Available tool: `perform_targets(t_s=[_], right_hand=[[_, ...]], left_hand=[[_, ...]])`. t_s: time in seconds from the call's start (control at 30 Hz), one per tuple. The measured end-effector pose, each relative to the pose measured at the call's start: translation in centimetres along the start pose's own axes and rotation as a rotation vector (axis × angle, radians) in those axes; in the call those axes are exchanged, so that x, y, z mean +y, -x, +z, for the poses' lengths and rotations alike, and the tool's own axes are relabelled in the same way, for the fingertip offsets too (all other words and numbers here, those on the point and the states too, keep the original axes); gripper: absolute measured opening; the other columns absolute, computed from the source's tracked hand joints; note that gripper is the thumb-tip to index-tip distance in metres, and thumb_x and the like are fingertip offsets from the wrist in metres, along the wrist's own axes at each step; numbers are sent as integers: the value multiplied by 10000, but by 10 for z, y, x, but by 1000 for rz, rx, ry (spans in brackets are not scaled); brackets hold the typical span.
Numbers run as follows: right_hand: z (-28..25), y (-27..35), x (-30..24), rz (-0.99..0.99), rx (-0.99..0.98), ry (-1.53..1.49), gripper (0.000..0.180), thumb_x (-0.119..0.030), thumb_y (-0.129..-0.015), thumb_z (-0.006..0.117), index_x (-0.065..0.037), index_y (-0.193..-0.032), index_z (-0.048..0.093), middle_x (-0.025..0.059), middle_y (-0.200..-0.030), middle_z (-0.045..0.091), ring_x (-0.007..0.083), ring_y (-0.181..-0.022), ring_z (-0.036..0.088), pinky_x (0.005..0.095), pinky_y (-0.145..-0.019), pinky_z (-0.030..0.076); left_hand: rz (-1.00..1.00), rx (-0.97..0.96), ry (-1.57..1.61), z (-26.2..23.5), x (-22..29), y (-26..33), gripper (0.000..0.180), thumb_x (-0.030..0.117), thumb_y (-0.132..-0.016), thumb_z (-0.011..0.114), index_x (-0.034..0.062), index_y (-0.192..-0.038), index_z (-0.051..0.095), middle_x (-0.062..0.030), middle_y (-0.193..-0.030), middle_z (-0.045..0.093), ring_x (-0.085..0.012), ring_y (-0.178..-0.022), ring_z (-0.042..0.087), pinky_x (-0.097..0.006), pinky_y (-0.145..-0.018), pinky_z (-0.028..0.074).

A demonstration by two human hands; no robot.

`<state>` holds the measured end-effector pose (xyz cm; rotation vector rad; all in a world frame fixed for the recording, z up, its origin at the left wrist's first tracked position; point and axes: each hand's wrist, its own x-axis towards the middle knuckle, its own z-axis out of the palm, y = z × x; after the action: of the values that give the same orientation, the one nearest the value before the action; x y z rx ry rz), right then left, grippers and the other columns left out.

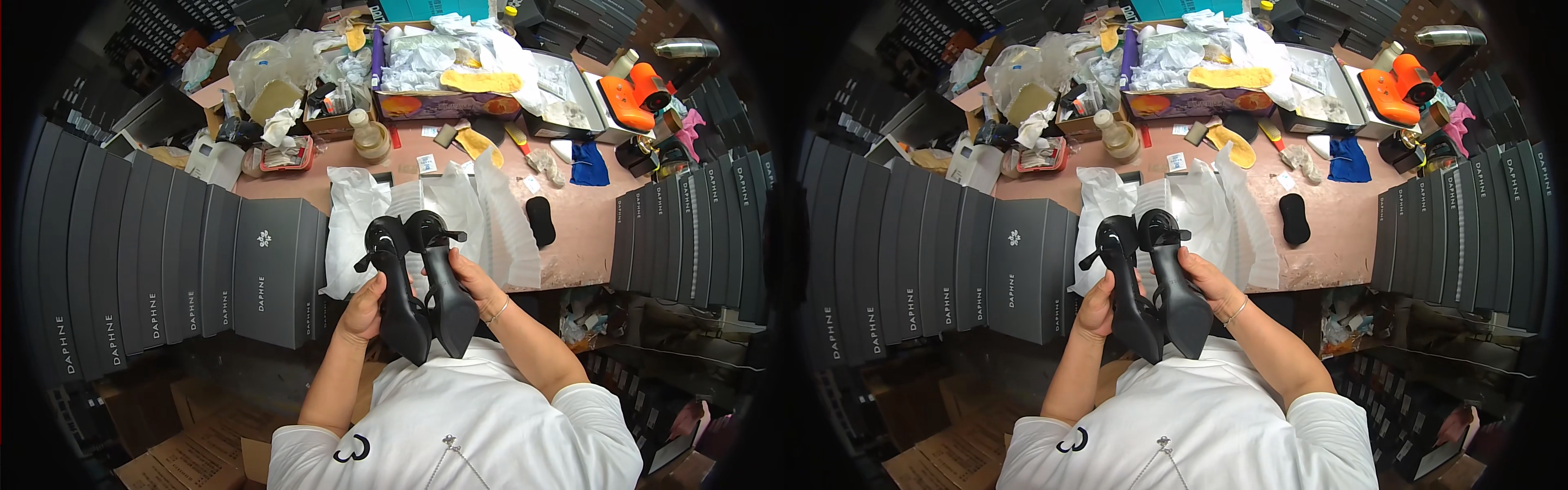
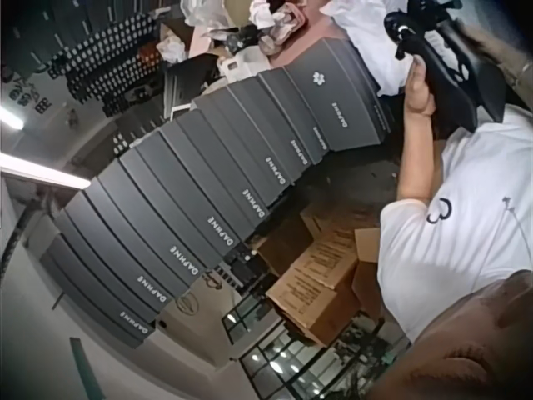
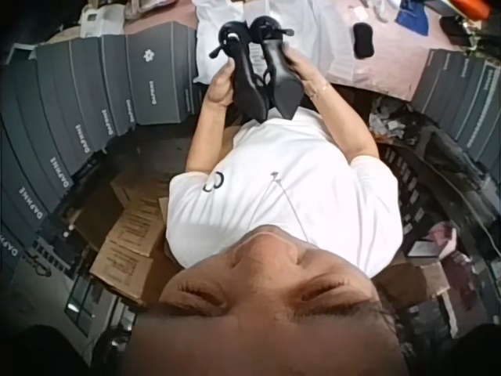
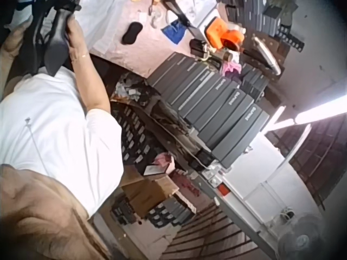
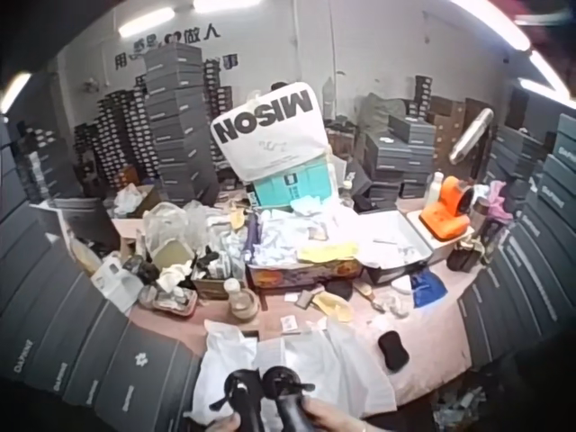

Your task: Packaging black high-heeled shoes into boxes with tissue paper and applying final touches.

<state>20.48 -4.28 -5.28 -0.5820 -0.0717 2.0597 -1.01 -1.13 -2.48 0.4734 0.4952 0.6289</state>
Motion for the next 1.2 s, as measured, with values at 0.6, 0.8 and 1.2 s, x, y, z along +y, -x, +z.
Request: perform_targets(t_s=[0.6,0.8,1.2], right_hand=[[69,2,-39,-541,-349,1677,282,-289,-803,724,-66,-961,656,85,-837,617,235,-858,602,393,-940,399],[72,7,-9,-1094,116,1783,439,-262,-749,766,-82,-1124,625,107,-1145,596,277,-1165,516,503,-1048,322],[79,50,-5,-354,-119,1288,697,-337,-797,756,-13,-1338,459,193,-1270,537,273,-1120,581,355,-910,482]], left_hand=[[-225,-123,218,-6,1,-4,585,480,-965,483,76,-1382,407,-64,-1285,520,-195,-1131,545,-409,-964,466],[-28,188,755,-34,-38,-14,454,253,-975,531,59,-1368,412,-140,-988,574,-228,-838,610,-266,-668,566],[244,589,-36,-46,-32,-8,419,321,-971,546,44,-1272,456,-143,-985,619,-183,-799,633,-270,-638,536]])
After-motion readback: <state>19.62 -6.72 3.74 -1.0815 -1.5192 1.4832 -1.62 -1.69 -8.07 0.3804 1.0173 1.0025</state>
